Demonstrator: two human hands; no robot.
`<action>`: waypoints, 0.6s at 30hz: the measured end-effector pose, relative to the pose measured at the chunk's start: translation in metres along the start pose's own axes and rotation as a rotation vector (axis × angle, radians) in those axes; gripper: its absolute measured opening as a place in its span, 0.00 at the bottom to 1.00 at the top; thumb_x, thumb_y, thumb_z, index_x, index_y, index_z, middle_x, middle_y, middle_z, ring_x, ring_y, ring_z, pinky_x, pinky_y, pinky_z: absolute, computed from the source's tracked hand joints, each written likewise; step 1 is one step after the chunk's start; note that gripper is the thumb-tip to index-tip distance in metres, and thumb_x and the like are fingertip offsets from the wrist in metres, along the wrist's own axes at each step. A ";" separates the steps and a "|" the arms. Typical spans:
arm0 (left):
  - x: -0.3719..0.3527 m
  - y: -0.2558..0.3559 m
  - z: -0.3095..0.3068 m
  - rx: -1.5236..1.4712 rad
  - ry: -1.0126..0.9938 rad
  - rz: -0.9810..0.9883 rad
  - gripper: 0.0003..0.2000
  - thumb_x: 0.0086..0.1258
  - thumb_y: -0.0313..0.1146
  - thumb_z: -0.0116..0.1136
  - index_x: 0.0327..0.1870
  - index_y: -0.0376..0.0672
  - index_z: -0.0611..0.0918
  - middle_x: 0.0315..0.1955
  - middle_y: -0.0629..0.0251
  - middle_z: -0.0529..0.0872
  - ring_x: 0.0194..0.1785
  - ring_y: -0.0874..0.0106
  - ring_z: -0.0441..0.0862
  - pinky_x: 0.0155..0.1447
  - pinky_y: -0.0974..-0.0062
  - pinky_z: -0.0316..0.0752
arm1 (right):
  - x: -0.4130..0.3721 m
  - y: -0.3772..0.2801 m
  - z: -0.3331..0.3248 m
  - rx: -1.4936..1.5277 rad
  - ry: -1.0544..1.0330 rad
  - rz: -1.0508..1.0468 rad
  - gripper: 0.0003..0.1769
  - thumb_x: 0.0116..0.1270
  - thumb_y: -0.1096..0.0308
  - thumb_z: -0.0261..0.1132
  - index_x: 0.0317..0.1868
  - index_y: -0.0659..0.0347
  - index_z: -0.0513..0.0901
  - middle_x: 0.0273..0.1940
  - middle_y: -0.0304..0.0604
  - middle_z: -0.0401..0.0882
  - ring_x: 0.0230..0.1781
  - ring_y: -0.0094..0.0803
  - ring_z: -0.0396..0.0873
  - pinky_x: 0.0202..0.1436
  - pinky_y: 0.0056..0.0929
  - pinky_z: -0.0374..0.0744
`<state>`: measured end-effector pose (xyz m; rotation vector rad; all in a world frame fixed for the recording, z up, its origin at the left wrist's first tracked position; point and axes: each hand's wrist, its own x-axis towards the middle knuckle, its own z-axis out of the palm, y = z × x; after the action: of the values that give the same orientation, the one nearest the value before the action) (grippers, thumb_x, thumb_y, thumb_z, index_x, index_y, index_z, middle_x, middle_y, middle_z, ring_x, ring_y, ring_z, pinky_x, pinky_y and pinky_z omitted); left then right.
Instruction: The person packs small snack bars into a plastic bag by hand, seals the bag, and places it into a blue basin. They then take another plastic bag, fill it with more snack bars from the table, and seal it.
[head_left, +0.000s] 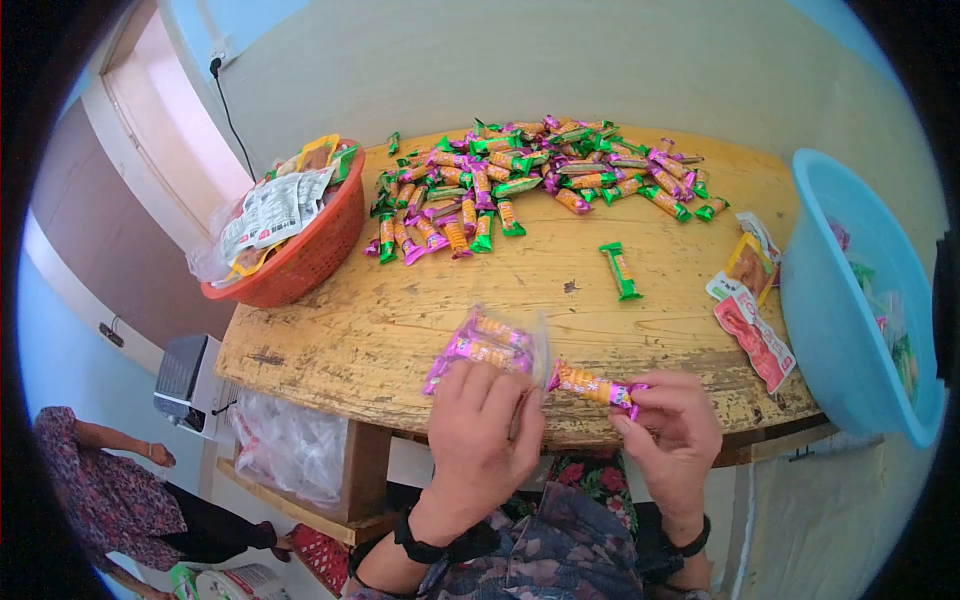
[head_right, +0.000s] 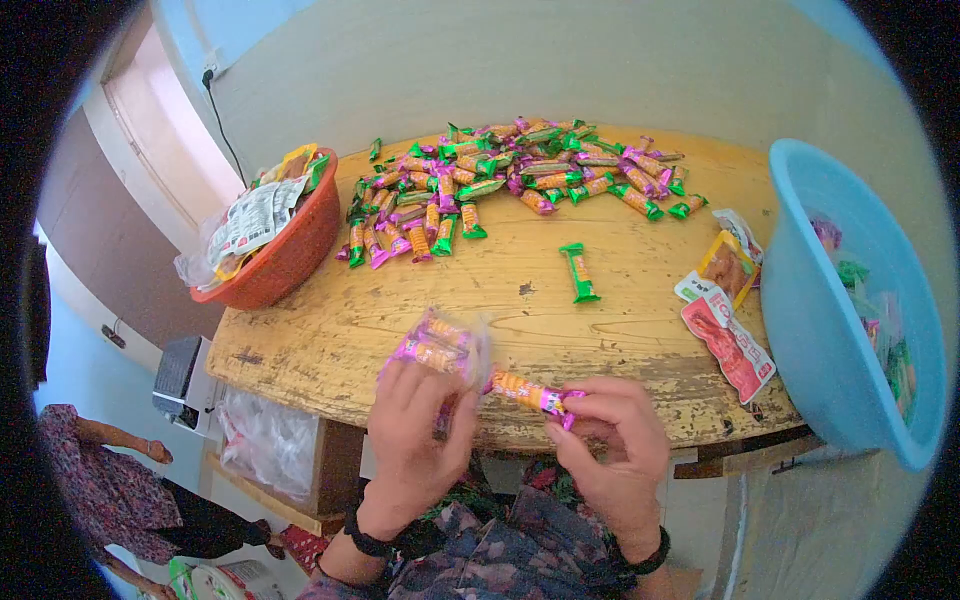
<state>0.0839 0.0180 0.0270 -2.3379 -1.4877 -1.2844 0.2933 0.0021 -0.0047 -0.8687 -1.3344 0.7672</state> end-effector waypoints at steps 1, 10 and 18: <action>0.000 -0.001 0.000 -0.052 0.030 -0.017 0.08 0.63 0.22 0.71 0.40 0.40 0.83 0.32 0.59 0.79 0.39 0.56 0.78 0.42 0.60 0.71 | 0.001 -0.002 0.001 -0.010 -0.015 0.003 0.18 0.63 0.87 0.74 0.53 0.67 0.84 0.58 0.51 0.80 0.54 0.33 0.87 0.51 0.26 0.92; -0.003 0.001 0.008 -0.138 0.130 -0.032 0.11 0.64 0.20 0.72 0.45 0.37 0.86 0.32 0.59 0.82 0.32 0.59 0.83 0.34 0.63 0.76 | 0.015 0.005 0.030 0.049 -0.035 0.042 0.16 0.65 0.86 0.74 0.52 0.68 0.85 0.59 0.51 0.80 0.54 0.33 0.87 0.52 0.27 0.92; -0.006 -0.001 0.011 -0.186 0.123 0.022 0.17 0.61 0.19 0.70 0.52 0.36 0.88 0.34 0.58 0.85 0.34 0.60 0.85 0.36 0.65 0.79 | 0.024 0.009 0.046 -0.012 -0.067 0.051 0.15 0.65 0.85 0.74 0.51 0.68 0.85 0.55 0.49 0.84 0.46 0.27 0.87 0.44 0.24 0.89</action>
<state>0.0888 0.0200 0.0153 -2.3256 -1.3565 -1.5925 0.2500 0.0316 0.0009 -0.8961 -1.3817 0.8356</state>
